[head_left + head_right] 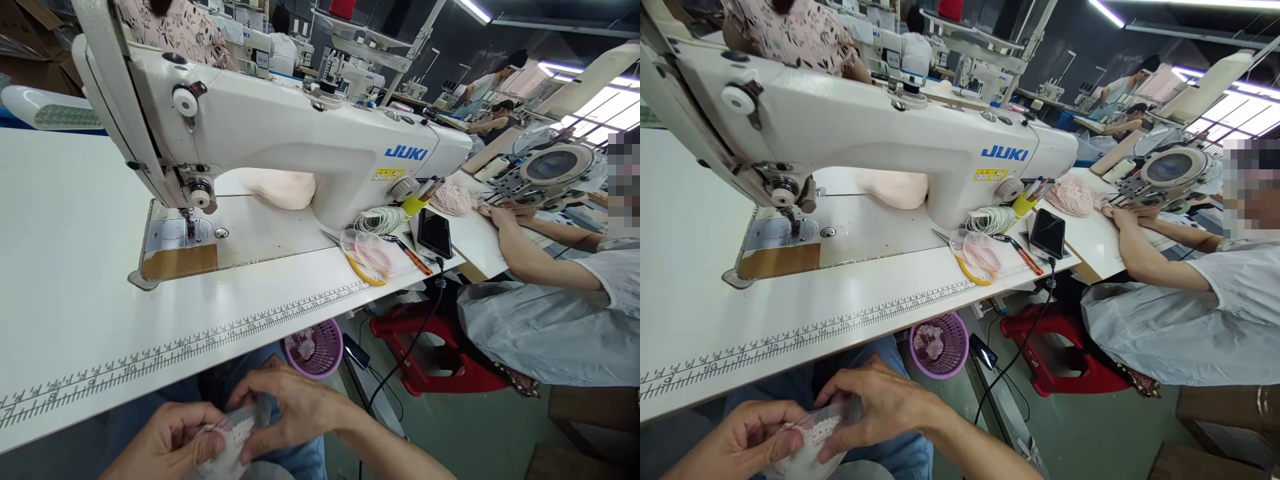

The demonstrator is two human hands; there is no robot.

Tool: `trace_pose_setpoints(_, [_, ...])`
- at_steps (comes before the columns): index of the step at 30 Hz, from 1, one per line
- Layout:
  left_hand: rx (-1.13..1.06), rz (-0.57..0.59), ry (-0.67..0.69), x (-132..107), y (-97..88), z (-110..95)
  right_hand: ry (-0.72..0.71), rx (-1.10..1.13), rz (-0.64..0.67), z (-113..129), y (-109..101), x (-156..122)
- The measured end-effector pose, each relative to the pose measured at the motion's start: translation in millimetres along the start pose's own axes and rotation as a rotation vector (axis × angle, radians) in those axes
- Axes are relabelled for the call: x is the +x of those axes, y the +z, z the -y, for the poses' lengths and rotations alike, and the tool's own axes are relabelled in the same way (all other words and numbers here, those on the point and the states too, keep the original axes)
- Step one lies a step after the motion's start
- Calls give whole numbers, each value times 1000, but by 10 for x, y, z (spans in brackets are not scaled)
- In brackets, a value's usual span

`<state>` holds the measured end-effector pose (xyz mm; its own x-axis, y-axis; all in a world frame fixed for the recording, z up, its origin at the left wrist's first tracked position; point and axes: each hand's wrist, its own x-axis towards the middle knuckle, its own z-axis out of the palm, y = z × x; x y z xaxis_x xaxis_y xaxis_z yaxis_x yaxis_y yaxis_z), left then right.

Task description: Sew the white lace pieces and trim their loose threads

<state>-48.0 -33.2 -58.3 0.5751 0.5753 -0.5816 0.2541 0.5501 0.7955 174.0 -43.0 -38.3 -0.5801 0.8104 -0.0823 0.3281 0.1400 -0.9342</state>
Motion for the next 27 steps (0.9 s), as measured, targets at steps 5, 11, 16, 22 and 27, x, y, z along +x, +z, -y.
trace_pose_setpoints(5, [70,-8,2,4,-116,94,22,157,39,-133,52,-10])
trace_pose_setpoints(11, [-56,34,8,4,-123,99,-11,166,33,-107,39,-30])
trace_pose_setpoints(16, [-6,115,4,25,-65,-20,-41,8,40,-46,-3,-12])
trace_pose_setpoints(22, [72,47,-16,46,-48,-69,34,0,101,-9,-40,-44])
trace_pose_setpoints(27, [73,39,-10,-6,-123,-24,15,2,117,-37,8,2])
